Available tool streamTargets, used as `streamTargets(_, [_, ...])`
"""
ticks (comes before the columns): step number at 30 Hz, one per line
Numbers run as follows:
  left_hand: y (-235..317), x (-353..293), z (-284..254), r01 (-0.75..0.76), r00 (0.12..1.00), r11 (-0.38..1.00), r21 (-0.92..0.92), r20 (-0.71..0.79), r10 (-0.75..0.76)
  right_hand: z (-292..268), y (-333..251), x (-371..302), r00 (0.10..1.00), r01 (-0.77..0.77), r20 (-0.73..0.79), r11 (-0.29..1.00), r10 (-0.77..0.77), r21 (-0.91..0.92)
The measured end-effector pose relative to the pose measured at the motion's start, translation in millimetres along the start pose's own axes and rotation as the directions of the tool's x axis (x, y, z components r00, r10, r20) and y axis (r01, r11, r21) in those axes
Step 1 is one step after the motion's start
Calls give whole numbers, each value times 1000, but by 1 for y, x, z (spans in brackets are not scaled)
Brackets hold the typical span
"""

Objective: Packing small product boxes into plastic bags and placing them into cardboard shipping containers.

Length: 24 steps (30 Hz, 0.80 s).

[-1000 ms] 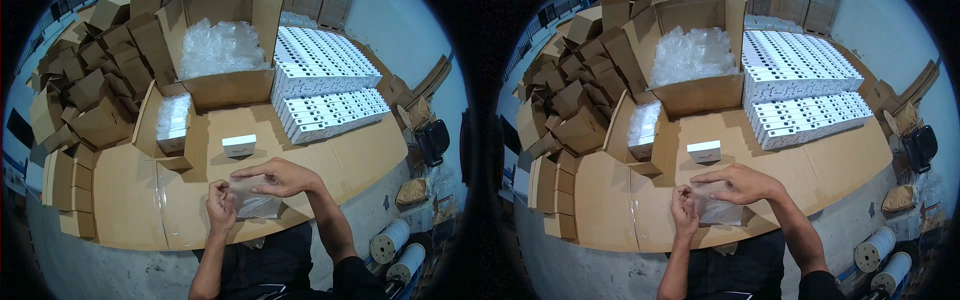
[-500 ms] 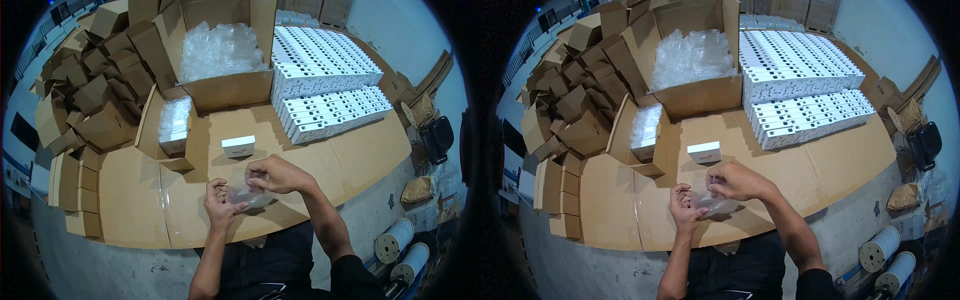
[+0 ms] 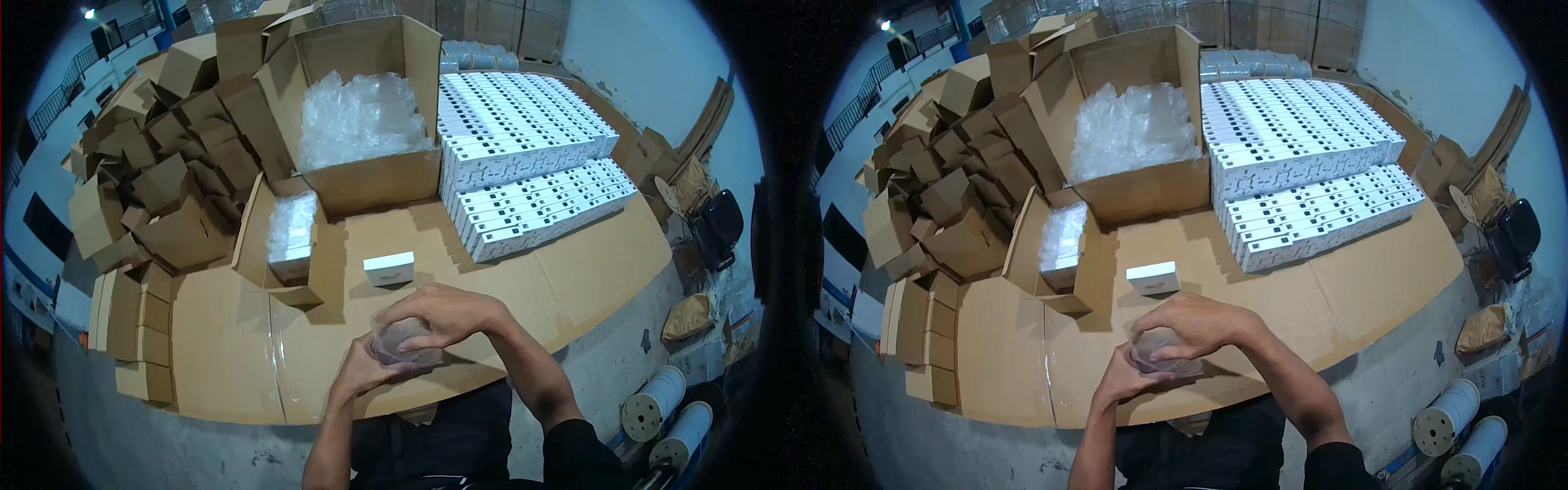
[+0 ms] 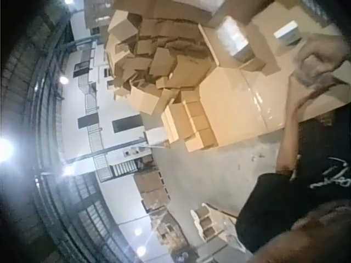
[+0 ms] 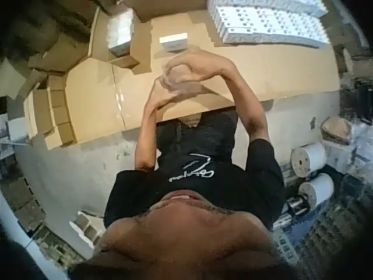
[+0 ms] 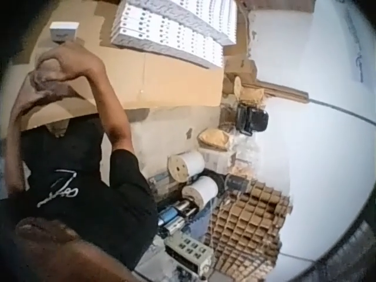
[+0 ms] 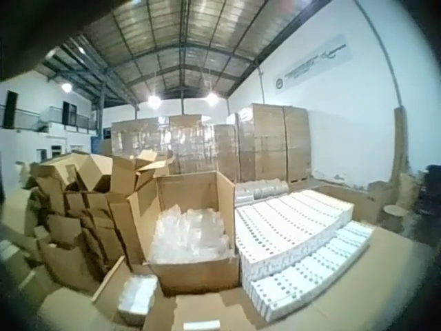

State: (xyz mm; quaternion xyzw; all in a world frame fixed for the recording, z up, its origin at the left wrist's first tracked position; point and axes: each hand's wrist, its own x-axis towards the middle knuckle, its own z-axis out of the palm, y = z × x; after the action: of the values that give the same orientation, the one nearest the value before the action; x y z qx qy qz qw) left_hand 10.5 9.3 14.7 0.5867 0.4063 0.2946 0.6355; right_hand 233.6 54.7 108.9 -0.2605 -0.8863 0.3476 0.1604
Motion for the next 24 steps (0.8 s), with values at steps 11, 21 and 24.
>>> streamTargets(11, [-3, 5, -5, -98, 991, 993, 71, -79, 103, -12, -15, 0, 971, -168, 144, 973, 192, -160])
streamTargets(21, [3, 1, -2, 19, 992, 999, -29, -125, -22, -22, 35, -19, 754, -154, -524, 883, 396, 444])
streamTargets(24, [-5, 2, -3, -68, 989, 997, -31, -130, 63, -3, 64, -16, 716, -186, -643, 962, 271, 199])
